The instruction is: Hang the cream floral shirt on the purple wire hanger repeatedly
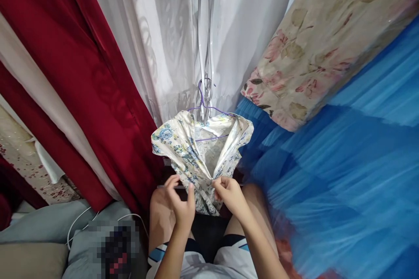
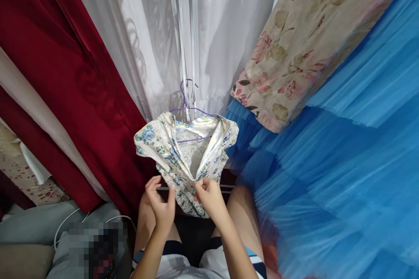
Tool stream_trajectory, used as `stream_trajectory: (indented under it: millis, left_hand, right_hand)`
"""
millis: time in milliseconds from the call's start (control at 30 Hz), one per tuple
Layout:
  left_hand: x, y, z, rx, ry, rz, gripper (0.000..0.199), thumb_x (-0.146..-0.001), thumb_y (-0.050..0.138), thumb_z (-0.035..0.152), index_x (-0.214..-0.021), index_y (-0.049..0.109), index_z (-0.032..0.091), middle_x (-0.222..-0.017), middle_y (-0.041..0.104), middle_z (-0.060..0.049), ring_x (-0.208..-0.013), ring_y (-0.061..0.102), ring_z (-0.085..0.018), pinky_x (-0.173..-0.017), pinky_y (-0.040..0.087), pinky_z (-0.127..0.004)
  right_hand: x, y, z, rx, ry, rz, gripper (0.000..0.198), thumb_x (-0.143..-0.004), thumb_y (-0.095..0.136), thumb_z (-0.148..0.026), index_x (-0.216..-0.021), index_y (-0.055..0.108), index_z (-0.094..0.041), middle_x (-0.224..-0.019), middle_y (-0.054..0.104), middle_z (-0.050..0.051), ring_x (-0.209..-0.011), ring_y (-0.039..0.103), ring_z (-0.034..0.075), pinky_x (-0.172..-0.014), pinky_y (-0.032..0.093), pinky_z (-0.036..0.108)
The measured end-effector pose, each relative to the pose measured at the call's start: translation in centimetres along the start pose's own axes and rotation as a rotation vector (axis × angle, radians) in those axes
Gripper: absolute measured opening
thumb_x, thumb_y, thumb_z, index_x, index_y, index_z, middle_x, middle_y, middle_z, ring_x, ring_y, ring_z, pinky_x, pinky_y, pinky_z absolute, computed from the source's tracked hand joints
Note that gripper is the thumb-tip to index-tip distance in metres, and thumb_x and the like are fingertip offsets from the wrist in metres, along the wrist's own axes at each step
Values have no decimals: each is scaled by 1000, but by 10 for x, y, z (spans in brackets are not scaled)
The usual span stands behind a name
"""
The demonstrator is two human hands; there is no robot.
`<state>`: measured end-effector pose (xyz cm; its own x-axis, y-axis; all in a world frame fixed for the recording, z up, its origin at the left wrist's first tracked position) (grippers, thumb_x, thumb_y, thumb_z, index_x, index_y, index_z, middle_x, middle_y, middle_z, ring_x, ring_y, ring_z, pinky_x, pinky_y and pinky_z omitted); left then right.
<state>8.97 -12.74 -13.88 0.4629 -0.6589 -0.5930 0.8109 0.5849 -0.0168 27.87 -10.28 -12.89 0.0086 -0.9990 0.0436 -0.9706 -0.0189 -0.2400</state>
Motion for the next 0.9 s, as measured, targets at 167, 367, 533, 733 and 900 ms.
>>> stream_trajectory:
  millis: [167,367,533,733,900]
  left_hand:
    - [13,65,7,54,-67,-575,8,-93,50,21,-95,57,18,-88,65,-6,-84,62,-18,-79,48,-29]
    - [7,88,12,-51,55,-809,8,-92,47,20,-87,54,19,-84,62,-4,-81,59,-18,-77,44,-28]
    - [-1,91,3,-292,137,-1007,6,-83,55,14,-80,57,19,-74,61,-3,-70,57,-18,-66,41,-27]
    - [-96,75,50,-63,168,-766,19,-93,54,31,-106,63,21,-80,65,-2,-71,61,-16,-68,45,-25]
    - [-168,85,125,-14,475,-632,27,-98,46,35,-111,64,21,-95,66,-5,-86,61,-17,-83,47,-30]
  right_hand:
    - [-6,16,-19,-174,-70,-76,28,-84,59,-37,-64,52,-20,-45,58,0,-40,48,12,-45,35,23]
    - [-66,-25,-99,-331,-227,131,23,-78,63,-34,-62,60,-17,-41,51,-3,-36,36,8,-39,28,22]
    - [-107,-36,-177,-364,-391,190,18,-74,60,-26,-59,60,-16,-42,51,-3,-37,37,8,-39,28,22]
    - [-85,-34,-180,-232,-413,166,20,-77,61,-31,-65,60,-16,-42,51,-3,-37,39,8,-40,29,22]
    - [-71,-28,-174,-160,-444,118,25,-82,60,-37,-68,56,-17,-44,52,-3,-39,40,9,-43,29,22]
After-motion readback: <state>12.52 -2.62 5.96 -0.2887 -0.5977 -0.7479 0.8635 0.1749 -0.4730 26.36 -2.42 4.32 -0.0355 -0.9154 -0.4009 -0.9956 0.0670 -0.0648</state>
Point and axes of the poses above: each hand's wrist, its own x-axis away from the middle knuckle, its own y-axis out of the palm, z = x × y, the point moved 7 cm from there along -x, towards the middle knuckle
